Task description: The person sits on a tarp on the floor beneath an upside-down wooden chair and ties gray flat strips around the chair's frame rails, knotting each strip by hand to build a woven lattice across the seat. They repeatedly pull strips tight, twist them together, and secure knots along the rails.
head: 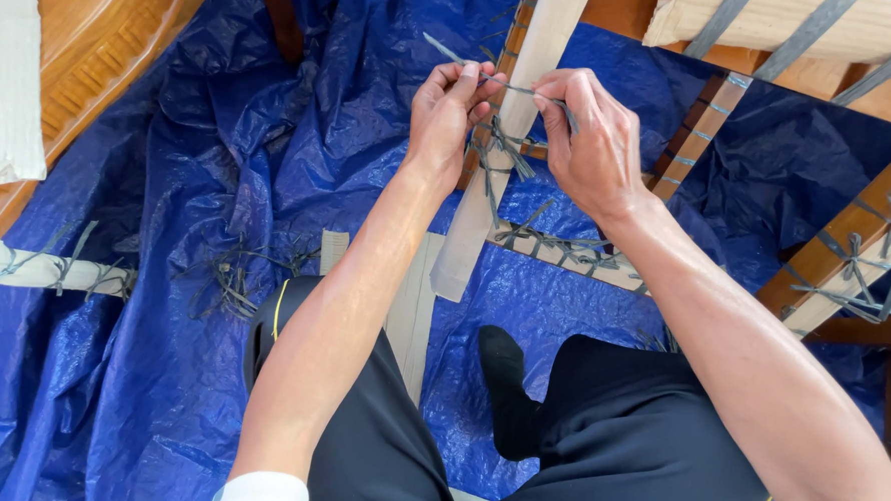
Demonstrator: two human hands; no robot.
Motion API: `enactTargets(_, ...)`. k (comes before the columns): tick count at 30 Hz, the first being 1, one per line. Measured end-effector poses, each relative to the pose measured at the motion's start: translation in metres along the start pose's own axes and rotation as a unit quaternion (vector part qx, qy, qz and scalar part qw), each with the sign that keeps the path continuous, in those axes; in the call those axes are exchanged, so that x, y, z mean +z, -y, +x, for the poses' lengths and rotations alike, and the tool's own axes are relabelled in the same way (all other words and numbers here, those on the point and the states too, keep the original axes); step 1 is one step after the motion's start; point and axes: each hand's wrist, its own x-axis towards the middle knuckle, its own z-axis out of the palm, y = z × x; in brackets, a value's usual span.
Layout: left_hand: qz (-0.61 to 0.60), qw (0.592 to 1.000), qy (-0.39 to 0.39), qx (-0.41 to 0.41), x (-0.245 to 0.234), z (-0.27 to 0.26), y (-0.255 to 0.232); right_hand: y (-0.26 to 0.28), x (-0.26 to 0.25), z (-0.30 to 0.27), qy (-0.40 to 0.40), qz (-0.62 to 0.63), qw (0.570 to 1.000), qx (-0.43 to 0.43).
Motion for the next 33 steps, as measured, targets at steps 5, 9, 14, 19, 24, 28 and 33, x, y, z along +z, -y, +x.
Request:
enactTargets(5, 0.054, 0.994, 0.029, 0.091, 0.0, -0.021, -0.018, 0.0, 0.016, 0.014, 0.022, 0.123, 0.987, 0.104)
enactTargets(9, 0.159, 0.955, 0.076, 0.239, 0.004, -0.043, -0.031, 0.001, 0.021, 0.024, 0.024, 0.118, 0.983, 0.139)
enactTargets(14, 0.287, 0.895, 0.054, 0.337, 0.022, -0.065, -0.052, -0.001, 0.023, 0.027, 0.024, 0.124, 0.981, 0.15)
enactTargets(19, 0.343, 0.844, 0.027, 0.412, 0.034, -0.062, -0.059, -0.006, 0.018, 0.021, 0.033, 0.073, 0.995, 0.063)
enactTargets(24, 0.326, 0.85, 0.029, 0.414, 0.036, -0.052, -0.054, -0.005, 0.017, 0.021, 0.043, 0.1, 0.989, 0.099)
enactTargets(28, 0.338, 0.865, 0.062, 0.366, 0.022, -0.042, -0.053, -0.007, 0.015, 0.021, 0.047, 0.126, 0.982, 0.131)
enactTargets(33, 0.394, 0.844, 0.138, 0.337, 0.011, -0.036, -0.055, -0.007, 0.011, 0.023, 0.069, 0.129, 0.977, 0.156)
